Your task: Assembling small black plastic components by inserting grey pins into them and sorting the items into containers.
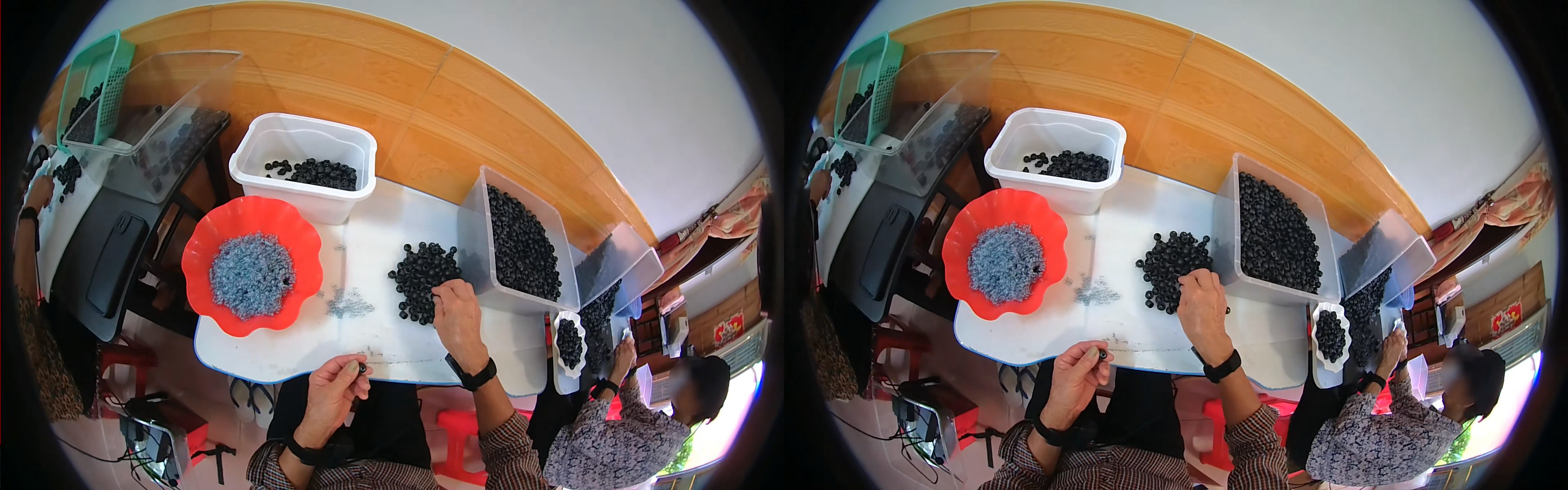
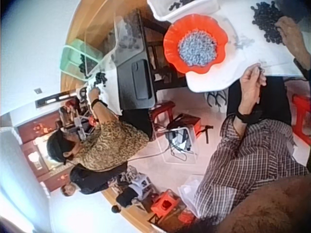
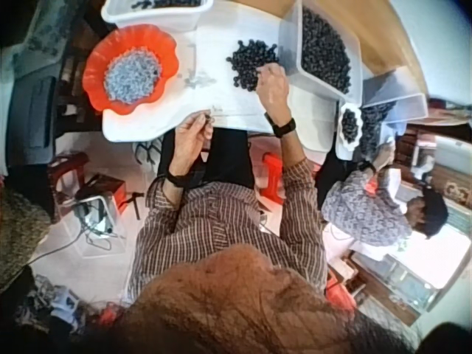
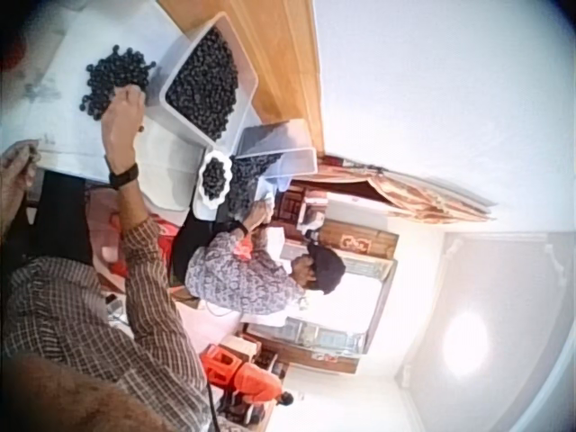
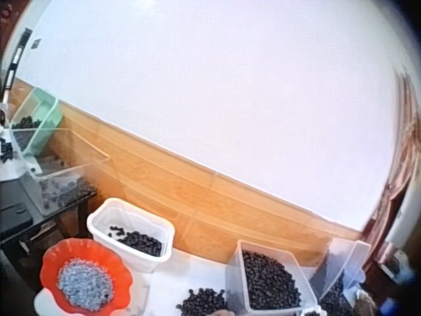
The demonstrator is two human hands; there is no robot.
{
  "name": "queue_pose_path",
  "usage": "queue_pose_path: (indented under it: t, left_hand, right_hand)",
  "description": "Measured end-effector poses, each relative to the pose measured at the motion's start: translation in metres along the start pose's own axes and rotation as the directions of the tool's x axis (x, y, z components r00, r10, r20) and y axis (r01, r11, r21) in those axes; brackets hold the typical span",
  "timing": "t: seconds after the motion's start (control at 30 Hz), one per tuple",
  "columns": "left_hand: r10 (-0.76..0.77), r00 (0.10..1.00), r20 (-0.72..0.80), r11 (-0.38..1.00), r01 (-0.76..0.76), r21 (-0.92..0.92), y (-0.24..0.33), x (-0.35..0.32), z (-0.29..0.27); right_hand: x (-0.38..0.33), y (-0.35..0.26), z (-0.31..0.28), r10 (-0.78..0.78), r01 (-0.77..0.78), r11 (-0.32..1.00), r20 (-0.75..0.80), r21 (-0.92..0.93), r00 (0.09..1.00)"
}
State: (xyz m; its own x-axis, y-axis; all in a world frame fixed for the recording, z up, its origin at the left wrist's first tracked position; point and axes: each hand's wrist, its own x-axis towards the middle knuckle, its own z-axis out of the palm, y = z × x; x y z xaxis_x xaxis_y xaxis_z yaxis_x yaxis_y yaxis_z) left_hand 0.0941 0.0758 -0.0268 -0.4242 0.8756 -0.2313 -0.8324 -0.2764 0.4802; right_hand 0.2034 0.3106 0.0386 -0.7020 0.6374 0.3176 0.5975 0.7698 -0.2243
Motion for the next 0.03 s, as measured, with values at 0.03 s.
queue_pose_path:
  t: [0.03]
  left_hand:
    - [0.001,1.0,0.007,1.0,-0.001,-0.002,-0.0002,0.0003,-0.0005]
  right_hand:
    - [0.0013,-0.0012,-0.0016,0.038,-0.037,0.999,0.081,-0.015,0.996]
